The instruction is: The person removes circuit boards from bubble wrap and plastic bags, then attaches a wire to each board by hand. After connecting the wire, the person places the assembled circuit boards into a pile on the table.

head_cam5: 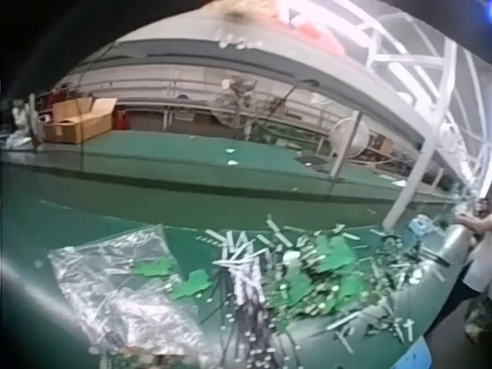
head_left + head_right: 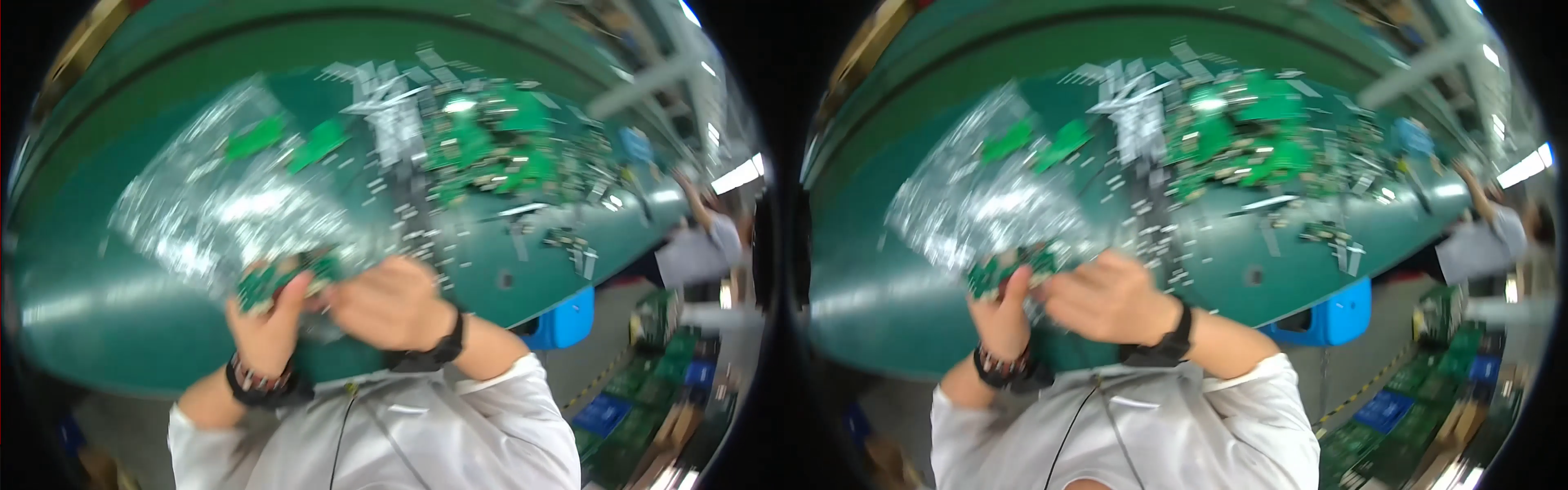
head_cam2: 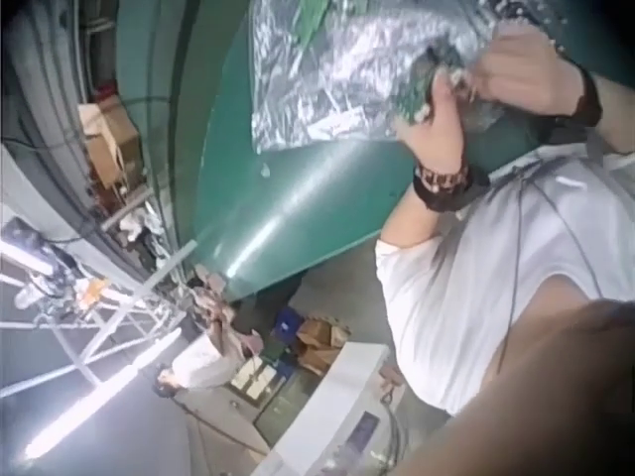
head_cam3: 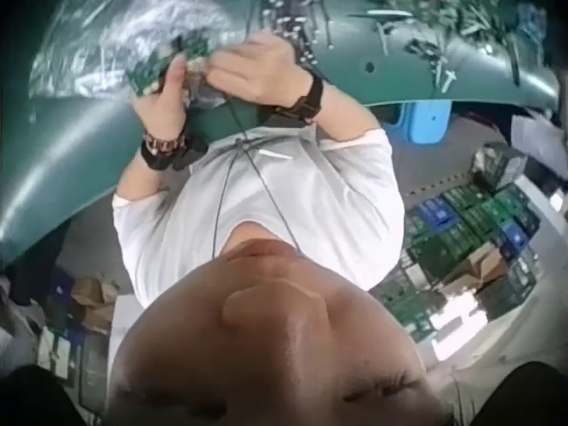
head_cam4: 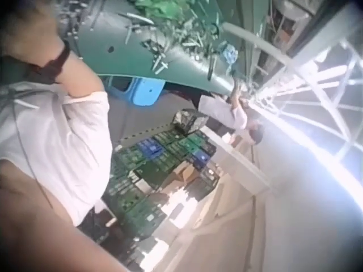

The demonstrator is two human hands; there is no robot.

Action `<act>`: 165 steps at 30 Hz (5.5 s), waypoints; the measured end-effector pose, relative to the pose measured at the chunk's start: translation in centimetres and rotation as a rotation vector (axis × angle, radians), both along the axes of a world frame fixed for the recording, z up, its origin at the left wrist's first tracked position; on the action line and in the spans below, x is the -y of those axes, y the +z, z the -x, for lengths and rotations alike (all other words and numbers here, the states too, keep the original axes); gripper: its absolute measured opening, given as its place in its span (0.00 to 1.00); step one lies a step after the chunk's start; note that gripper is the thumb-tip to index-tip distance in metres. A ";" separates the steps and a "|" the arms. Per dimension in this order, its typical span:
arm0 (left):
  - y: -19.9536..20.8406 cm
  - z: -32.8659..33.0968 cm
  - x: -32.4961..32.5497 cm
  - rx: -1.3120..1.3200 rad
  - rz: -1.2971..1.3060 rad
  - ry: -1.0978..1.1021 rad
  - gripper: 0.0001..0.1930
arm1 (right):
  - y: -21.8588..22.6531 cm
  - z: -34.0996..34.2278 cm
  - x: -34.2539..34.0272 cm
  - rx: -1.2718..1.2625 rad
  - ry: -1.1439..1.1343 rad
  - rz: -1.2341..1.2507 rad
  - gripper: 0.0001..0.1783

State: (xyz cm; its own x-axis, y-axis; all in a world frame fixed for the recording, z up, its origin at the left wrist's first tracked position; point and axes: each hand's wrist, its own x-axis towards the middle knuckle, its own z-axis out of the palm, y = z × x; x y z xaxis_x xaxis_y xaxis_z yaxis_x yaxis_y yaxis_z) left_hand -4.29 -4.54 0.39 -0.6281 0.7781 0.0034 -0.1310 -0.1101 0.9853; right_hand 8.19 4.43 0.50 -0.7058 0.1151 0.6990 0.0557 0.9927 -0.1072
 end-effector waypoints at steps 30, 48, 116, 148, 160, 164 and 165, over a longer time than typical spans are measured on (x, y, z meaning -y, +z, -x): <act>-0.1 -0.2 0.6 0.003 -0.065 -0.496 0.18 | 0.4 -0.8 -2.8 -0.491 0.253 0.980 0.06; 1.1 3.7 -0.5 -0.042 -0.143 -0.419 0.06 | 4.8 -15.6 -26.4 0.386 -1.032 0.809 0.12; -3.4 4.7 -1.4 0.800 -0.397 -0.773 0.08 | 4.2 0.2 -5.3 -0.376 0.344 1.489 0.05; 0.7 1.4 -0.1 -0.373 -0.017 -0.461 0.05 | -0.3 -0.1 -1.7 0.245 0.265 0.899 0.09; -0.5 2.5 -0.7 0.351 -0.244 -0.489 0.15 | -0.6 -0.5 -2.6 -0.163 0.389 1.660 0.02; -0.8 2.1 -0.6 0.408 -0.265 -0.451 0.12 | -1.4 -0.3 -2.2 -0.216 0.435 1.682 0.02; -1.0 2.2 -0.7 0.402 -0.284 -0.461 0.11 | -1.3 -0.4 -2.1 -0.251 0.438 1.620 0.02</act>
State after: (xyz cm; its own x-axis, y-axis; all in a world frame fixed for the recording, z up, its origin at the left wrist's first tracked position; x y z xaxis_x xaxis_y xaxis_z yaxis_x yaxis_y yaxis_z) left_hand -6.48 -3.80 -0.58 -0.2273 0.9703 0.0827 -0.5772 -0.2026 0.7911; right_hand 8.55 6.54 -0.80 -0.7746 0.6118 0.1603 -0.3480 -0.2008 -0.9157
